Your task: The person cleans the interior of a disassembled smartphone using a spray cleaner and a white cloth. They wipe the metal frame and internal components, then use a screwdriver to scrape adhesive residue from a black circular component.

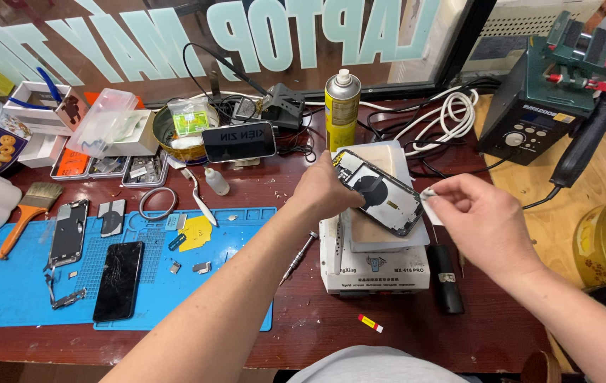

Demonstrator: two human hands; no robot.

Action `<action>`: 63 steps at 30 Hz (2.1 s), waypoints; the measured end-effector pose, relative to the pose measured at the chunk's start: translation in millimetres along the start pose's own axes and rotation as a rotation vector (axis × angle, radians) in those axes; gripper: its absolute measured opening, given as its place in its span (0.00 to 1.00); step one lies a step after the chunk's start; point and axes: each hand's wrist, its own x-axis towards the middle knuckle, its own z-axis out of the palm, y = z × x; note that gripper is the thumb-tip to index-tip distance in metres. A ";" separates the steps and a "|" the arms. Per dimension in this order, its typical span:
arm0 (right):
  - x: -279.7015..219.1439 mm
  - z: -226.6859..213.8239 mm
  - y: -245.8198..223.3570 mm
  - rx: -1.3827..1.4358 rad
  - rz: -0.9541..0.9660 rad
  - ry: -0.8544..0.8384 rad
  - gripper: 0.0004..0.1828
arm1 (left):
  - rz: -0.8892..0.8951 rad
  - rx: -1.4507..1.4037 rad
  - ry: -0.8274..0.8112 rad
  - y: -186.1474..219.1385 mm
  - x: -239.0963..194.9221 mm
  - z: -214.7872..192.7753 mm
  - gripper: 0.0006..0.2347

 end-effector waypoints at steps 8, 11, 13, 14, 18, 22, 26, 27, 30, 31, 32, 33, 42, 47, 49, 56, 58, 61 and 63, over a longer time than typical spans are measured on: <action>24.0 -11.6 6.6 0.627 0.268 -0.062 0.10 | 0.158 -0.036 0.261 18.5 -20.1 -12.4 0.33; 35.1 1.1 -25.9 0.692 0.200 -0.183 0.08 | 0.169 -0.494 0.081 33.8 -31.8 -15.7 0.20; 39.4 16.1 -52.8 0.688 0.111 -0.243 0.10 | 0.135 -0.697 -0.050 37.2 -36.7 -21.5 0.15; 40.0 19.5 -62.8 0.684 0.068 -0.273 0.10 | 0.135 -0.701 -0.035 34.7 -39.2 -25.0 0.14; 42.7 16.4 -75.3 0.614 0.007 -0.388 0.16 | 0.062 -0.672 0.119 -6.7 -39.8 -49.5 0.11; 54.7 -7.1 -30.1 0.534 0.063 -0.192 0.17 | -0.256 -0.539 0.241 -76.1 -40.4 -53.3 0.10; 66.6 -27.8 70.7 0.388 0.193 0.014 0.12 | -0.433 -0.319 0.208 -122.8 -31.6 -10.7 0.10; 67.2 -33.8 102.4 0.338 0.255 0.061 0.10 | -0.500 -0.226 0.188 -129.1 -27.8 1.8 0.10; 53.9 -45.6 188.5 0.125 0.468 0.108 0.15 | -0.428 -0.179 0.168 -138.8 -15.7 26.5 0.11; 48.9 -44.3 208.8 0.093 0.516 0.073 0.16 | -0.423 -0.177 0.180 -139.6 -11.3 29.9 0.11; 43.3 -36.9 223.3 0.115 0.569 0.038 0.13 | -0.420 -0.171 0.195 -140.5 -8.3 31.1 0.11; 37.7 -30.2 232.1 0.137 0.622 0.002 0.11 | -0.416 -0.165 0.209 -141.2 -6.2 30.9 0.11; -10.0 40.7 142.6 -0.564 0.367 -0.335 0.25 | -0.526 -0.442 0.177 -131.1 -46.9 24.9 0.09; -1.7 53.7 123.4 -0.592 0.372 -0.346 0.32 | -0.568 -0.521 0.268 -158.5 -59.9 -6.2 0.08; 0.2 44.6 125.5 -0.526 0.385 -0.257 0.34 | -0.584 -0.569 0.320 -178.8 -64.6 -22.1 0.08; 40.6 -26.5 44.2 -0.042 -0.002 0.285 0.22 | -0.665 -0.627 0.508 -266.1 -54.5 -90.6 0.05; 57.2 -15.4 -7.4 0.120 -0.244 0.277 0.20 | -0.700 -0.530 0.594 -300.0 -51.3 -114.7 0.05; 57.8 19.4 -86.9 0.253 -0.413 0.183 0.24 | -0.778 -0.344 0.712 -358.7 -51.0 -145.2 0.07; 50.0 59.3 -138.1 -0.027 -0.338 0.155 0.24 | -0.829 -0.207 0.790 -392.5 -43.1 -171.2 0.06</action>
